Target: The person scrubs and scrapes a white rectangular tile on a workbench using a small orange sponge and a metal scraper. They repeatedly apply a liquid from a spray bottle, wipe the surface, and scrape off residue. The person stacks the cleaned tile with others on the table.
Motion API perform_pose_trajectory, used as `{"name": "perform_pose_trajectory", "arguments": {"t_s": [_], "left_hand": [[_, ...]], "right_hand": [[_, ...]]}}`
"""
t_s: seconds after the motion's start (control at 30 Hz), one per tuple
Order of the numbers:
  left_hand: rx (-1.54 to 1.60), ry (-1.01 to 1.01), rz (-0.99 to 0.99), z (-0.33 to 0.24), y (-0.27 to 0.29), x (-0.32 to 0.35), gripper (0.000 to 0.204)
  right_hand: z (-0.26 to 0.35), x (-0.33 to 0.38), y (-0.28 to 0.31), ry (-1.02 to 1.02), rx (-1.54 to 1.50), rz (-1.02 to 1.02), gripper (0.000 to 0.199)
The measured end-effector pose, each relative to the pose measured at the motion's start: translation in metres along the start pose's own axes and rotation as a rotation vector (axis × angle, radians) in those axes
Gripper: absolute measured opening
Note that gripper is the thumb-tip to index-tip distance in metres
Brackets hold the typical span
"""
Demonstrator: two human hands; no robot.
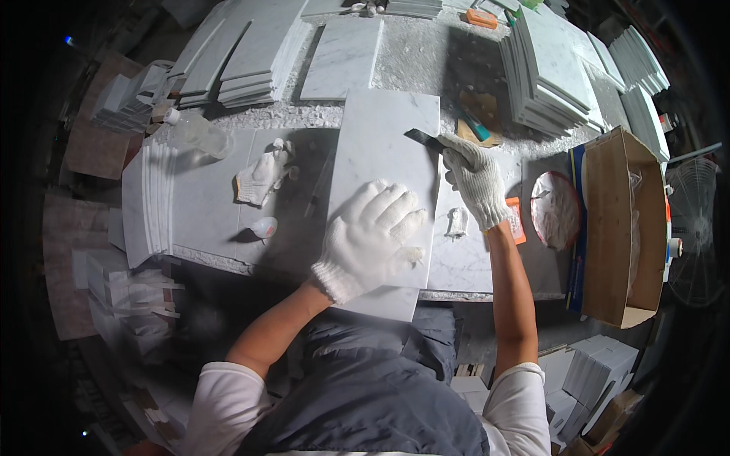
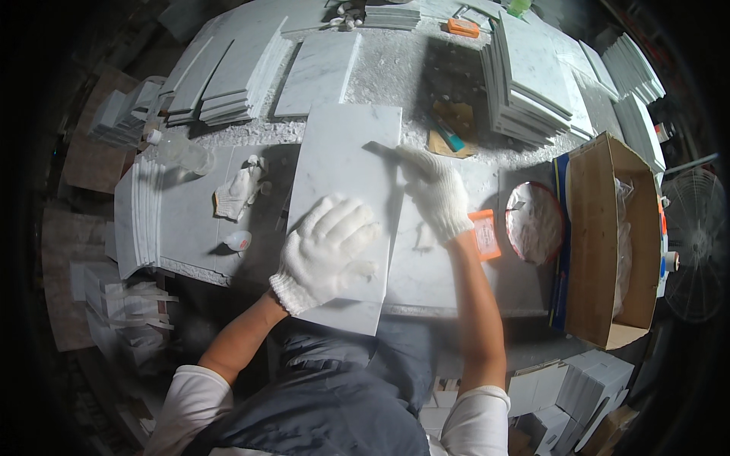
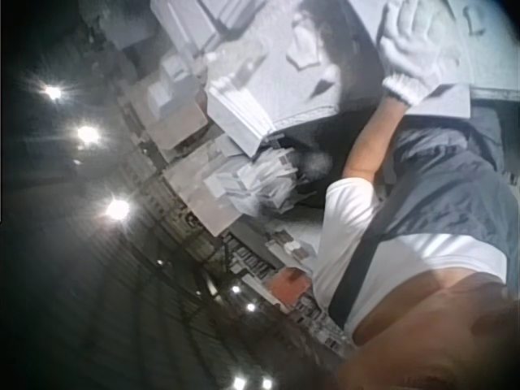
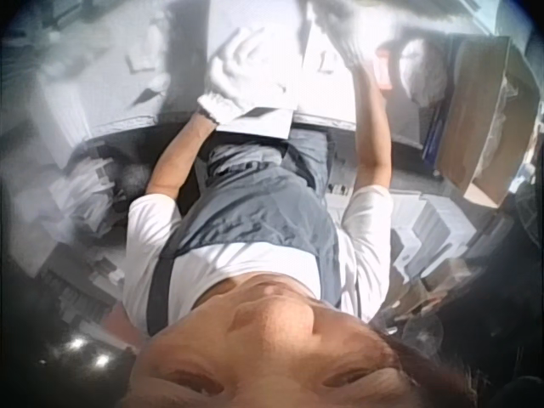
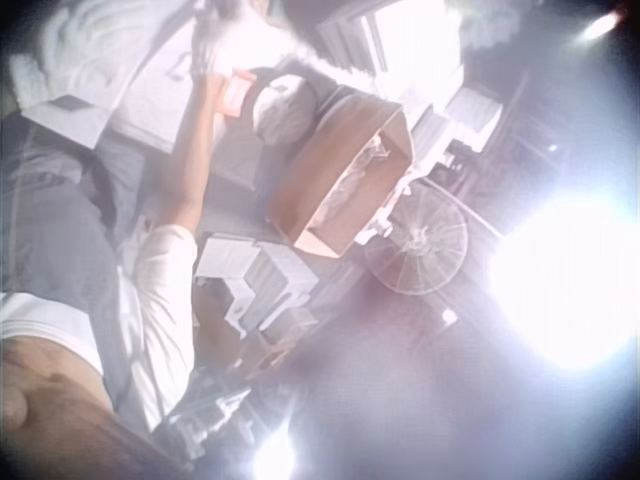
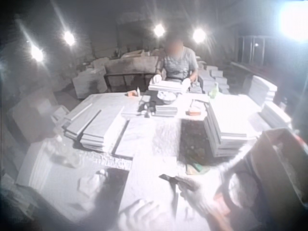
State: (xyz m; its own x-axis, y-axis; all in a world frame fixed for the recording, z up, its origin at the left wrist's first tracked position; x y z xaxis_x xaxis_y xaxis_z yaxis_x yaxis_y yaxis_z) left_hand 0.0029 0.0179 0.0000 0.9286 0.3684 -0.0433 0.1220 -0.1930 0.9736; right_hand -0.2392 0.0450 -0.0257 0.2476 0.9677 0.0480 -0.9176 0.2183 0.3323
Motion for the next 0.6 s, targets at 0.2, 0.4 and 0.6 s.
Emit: {"name": "perform_pose_trajectory", "arguments": {"t_s": [0.2,0.4,0.6], "left_hand": [[-0.007,-0.007,0.000,-0.002,0.001,-0.002,0.057],[-0.008,-0.010,-0.005,-0.001,0.002,-0.002,0.056],[-0.009,-0.015,-0.006,-0.001,0.002,-0.004,0.055]], "right_hand": [[-0.005,0.000,-0.004,0.082,0.112,-0.043,0.030],[0.006,0.001,-0.008,0.002,0.093,-0.048,0.030],[0.019,0.028,-0.009,0.081,0.087,0.067,0.027]]}}
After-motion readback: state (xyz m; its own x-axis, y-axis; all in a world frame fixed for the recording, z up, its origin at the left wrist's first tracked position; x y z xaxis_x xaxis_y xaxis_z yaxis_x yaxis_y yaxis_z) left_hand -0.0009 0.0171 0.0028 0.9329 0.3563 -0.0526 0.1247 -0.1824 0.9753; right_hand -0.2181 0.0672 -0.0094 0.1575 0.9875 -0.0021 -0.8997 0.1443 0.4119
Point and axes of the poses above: each hand's wrist, its own x-axis away from the middle knuckle, its own y-axis out of the back of the hand, z = x × y, the point moved 1 cm from there along -x, towards the middle knuckle, and after that the axes turned 13 degrees about z, right-handed, at the moved point
